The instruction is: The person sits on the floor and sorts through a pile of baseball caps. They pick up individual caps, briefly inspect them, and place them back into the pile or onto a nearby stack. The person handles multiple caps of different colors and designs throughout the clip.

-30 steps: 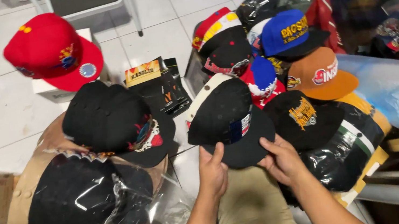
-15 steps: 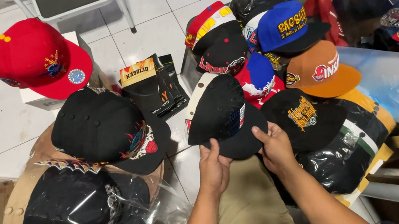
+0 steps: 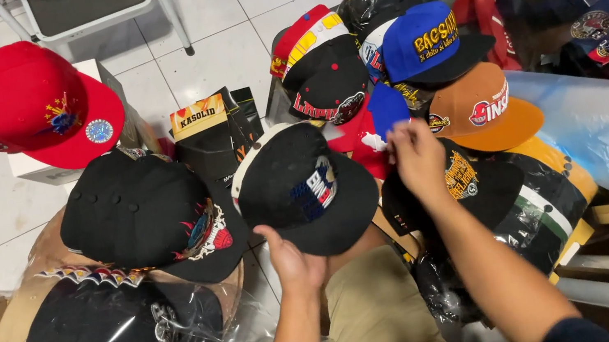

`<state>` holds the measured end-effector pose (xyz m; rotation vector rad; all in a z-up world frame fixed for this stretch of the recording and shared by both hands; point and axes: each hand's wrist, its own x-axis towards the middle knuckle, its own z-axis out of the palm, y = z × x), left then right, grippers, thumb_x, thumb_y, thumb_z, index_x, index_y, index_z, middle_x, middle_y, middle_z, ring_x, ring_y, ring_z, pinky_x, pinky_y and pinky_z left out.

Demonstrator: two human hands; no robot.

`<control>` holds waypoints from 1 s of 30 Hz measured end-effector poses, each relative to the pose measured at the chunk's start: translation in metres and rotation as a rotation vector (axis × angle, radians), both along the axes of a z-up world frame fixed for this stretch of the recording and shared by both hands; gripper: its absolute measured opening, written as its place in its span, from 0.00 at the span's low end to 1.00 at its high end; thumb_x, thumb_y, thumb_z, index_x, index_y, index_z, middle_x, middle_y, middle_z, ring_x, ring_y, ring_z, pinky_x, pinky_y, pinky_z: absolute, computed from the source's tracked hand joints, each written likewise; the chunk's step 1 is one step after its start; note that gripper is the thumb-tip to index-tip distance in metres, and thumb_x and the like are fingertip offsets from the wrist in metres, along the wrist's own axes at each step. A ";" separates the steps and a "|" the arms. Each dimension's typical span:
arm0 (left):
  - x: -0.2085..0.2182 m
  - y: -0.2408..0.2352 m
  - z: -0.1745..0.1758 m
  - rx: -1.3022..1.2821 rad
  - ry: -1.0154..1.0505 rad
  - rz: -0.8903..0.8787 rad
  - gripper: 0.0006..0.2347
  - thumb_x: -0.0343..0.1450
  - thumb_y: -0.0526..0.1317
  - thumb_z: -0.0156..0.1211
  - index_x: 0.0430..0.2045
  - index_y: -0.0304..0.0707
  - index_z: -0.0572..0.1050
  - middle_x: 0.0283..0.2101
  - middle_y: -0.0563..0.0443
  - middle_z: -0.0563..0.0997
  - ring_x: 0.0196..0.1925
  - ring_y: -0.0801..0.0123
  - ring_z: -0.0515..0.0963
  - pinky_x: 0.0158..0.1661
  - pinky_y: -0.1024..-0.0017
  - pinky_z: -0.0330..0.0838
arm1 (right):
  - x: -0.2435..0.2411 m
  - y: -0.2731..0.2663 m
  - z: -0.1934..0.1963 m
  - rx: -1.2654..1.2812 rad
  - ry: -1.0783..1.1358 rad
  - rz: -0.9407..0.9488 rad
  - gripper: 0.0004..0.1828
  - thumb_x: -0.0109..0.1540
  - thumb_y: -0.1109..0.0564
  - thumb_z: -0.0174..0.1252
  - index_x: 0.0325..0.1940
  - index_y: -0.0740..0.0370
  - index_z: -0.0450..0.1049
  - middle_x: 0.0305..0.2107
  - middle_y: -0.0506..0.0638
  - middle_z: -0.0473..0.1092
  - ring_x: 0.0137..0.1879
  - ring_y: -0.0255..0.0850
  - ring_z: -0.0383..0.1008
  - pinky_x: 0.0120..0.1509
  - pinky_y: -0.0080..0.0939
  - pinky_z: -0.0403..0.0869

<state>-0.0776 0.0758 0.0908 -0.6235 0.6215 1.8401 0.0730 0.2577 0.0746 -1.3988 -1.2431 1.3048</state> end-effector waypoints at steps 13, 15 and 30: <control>0.012 -0.041 -0.023 -0.268 0.309 -0.296 0.30 0.75 0.54 0.40 0.63 0.26 0.69 0.66 0.40 0.75 0.63 0.60 0.75 0.59 0.71 0.65 | -0.101 0.156 -0.049 0.856 -1.337 0.974 0.53 0.42 0.47 0.76 0.70 0.56 0.64 0.61 0.54 0.64 0.71 0.55 0.57 0.79 0.67 0.49; 0.013 -0.051 -0.042 -0.241 0.355 -0.354 0.29 0.75 0.53 0.41 0.65 0.28 0.67 0.67 0.41 0.74 0.65 0.61 0.73 0.62 0.70 0.64 | -0.100 0.158 -0.037 0.842 -1.457 1.003 0.54 0.36 0.42 0.82 0.64 0.53 0.72 0.52 0.55 0.69 0.63 0.55 0.63 0.80 0.66 0.47; 0.004 -0.072 -0.020 0.154 0.878 -0.801 0.34 0.58 0.20 0.56 0.64 0.31 0.66 0.61 0.43 0.77 0.61 0.61 0.74 0.62 0.71 0.64 | -0.034 0.122 0.115 0.675 -0.813 0.698 0.16 0.57 0.61 0.70 0.48 0.67 0.78 0.31 0.57 0.78 0.32 0.49 0.76 0.40 0.45 0.71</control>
